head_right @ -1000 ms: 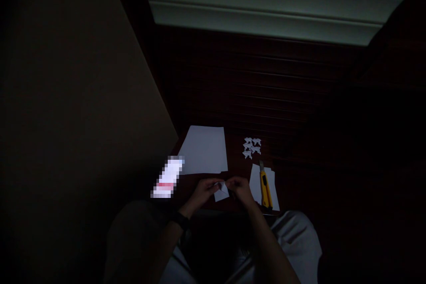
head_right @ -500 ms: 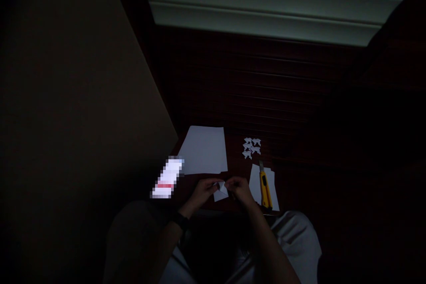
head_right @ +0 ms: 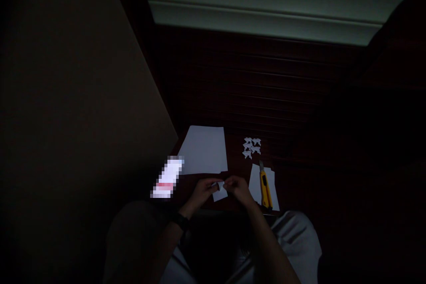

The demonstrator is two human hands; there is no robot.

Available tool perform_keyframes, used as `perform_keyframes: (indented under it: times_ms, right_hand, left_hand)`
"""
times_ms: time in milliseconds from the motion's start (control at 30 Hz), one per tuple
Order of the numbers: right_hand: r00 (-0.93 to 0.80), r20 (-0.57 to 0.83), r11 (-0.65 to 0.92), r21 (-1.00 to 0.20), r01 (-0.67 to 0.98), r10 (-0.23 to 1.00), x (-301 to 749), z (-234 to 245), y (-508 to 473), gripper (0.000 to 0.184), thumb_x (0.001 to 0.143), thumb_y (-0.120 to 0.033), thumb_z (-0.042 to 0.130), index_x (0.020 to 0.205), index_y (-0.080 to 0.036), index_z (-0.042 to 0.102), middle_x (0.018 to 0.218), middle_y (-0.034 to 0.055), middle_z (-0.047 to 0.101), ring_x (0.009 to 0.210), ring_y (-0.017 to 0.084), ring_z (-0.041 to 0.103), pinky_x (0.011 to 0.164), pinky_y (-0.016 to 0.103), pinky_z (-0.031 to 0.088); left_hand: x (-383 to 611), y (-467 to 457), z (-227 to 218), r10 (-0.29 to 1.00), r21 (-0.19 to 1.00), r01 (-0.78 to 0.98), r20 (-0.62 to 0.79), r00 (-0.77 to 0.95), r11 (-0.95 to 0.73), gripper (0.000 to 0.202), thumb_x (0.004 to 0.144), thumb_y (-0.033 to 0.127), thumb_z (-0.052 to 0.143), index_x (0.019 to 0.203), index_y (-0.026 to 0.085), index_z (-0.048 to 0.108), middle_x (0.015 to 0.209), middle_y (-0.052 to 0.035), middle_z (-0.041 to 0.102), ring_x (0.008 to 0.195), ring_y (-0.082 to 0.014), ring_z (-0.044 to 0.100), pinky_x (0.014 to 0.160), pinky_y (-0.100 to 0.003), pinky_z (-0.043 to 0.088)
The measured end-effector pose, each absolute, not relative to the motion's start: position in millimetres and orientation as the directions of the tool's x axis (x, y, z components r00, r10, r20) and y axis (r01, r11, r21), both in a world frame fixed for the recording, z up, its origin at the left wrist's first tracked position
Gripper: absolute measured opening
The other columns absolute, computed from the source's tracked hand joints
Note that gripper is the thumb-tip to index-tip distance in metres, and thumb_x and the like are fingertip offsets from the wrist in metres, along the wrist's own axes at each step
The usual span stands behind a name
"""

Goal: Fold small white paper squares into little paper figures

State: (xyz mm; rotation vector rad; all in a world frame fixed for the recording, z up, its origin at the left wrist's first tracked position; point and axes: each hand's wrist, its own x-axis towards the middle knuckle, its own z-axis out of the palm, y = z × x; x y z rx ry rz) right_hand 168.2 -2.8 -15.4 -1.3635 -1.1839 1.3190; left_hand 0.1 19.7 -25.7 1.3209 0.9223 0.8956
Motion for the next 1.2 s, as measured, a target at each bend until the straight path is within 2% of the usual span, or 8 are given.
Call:
perform_keyframes:
  times_ms: [200,400,700,867,1067,1200]
  right_hand:
    - [-0.051,-0.149,-0.144,-0.986,0.086,0.988,169,-19,-2,0.023,0.068,-0.038,0.060,0.071,-0.015,0.060,0.051,-0.0033,0.049,0.038,0.006,0.037,0.035,0.017,0.025]
    - [-0.165,-0.200,-0.185,-0.978,0.100,0.966,171,-17,-2,0.027,0.070,-0.042,0.059,0.071,-0.015,0.059,0.047,-0.0055,0.045,0.034,0.006,0.034,0.032,0.016,0.024]
    - [-0.063,-0.174,-0.170,-0.983,0.065,0.983,170,-20,-1,0.027,0.068,-0.040,0.061,0.072,-0.014,0.059,0.049,-0.0049,0.046,0.035,0.005,0.034,0.030,0.016,0.023]
    - [-0.019,-0.151,-0.148,-0.983,0.104,0.988,171,-26,0,0.023,0.068,-0.037,0.060,0.074,-0.015,0.060,0.053,-0.0036,0.051,0.036,0.006,0.036,0.032,0.016,0.025]
    - [0.010,-0.100,-0.101,-0.992,0.075,0.995,170,-24,0,0.020,0.067,-0.032,0.060,0.081,-0.018,0.057,0.055,-0.0050,0.051,0.038,0.006,0.038,0.033,0.016,0.028]
    - [-0.019,-0.111,-0.110,-0.993,0.046,0.994,170,-20,-3,0.021,0.068,-0.035,0.060,0.078,-0.017,0.056,0.055,-0.0050,0.050,0.036,0.005,0.037,0.032,0.015,0.027]
  left_hand:
    - [0,19,-24,0.922,1.000,0.001,-0.019,0.386,0.021,0.030,0.073,0.026,0.056,0.097,0.012,0.066,0.080,-0.0080,0.068,0.074,-0.0181,0.060,0.070,-0.028,0.045]
    - [0,19,-24,0.936,0.998,0.000,-0.060,0.347,0.064,0.030,0.069,0.024,0.060,0.097,0.013,0.066,0.085,-0.0086,0.068,0.073,-0.0185,0.060,0.066,-0.027,0.046]
    - [-2,16,-15,0.930,0.993,-0.085,-0.045,0.364,0.081,0.036,0.070,0.029,0.063,0.101,0.012,0.064,0.097,-0.0110,0.066,0.086,-0.0216,0.060,0.076,-0.031,0.046]
    - [0,17,-16,0.934,0.990,-0.094,-0.062,0.353,0.101,0.040,0.065,0.030,0.067,0.101,0.013,0.064,0.103,-0.0117,0.064,0.093,-0.0240,0.059,0.079,-0.033,0.046]
    - [2,17,-24,0.944,0.990,-0.102,-0.060,0.325,0.098,0.040,0.063,0.030,0.068,0.099,0.013,0.064,0.102,-0.0119,0.064,0.092,-0.0242,0.060,0.079,-0.033,0.047]
    - [1,17,-27,0.948,0.991,-0.091,-0.061,0.313,0.094,0.039,0.064,0.030,0.068,0.098,0.012,0.065,0.100,-0.0117,0.065,0.088,-0.0240,0.061,0.077,-0.033,0.047]
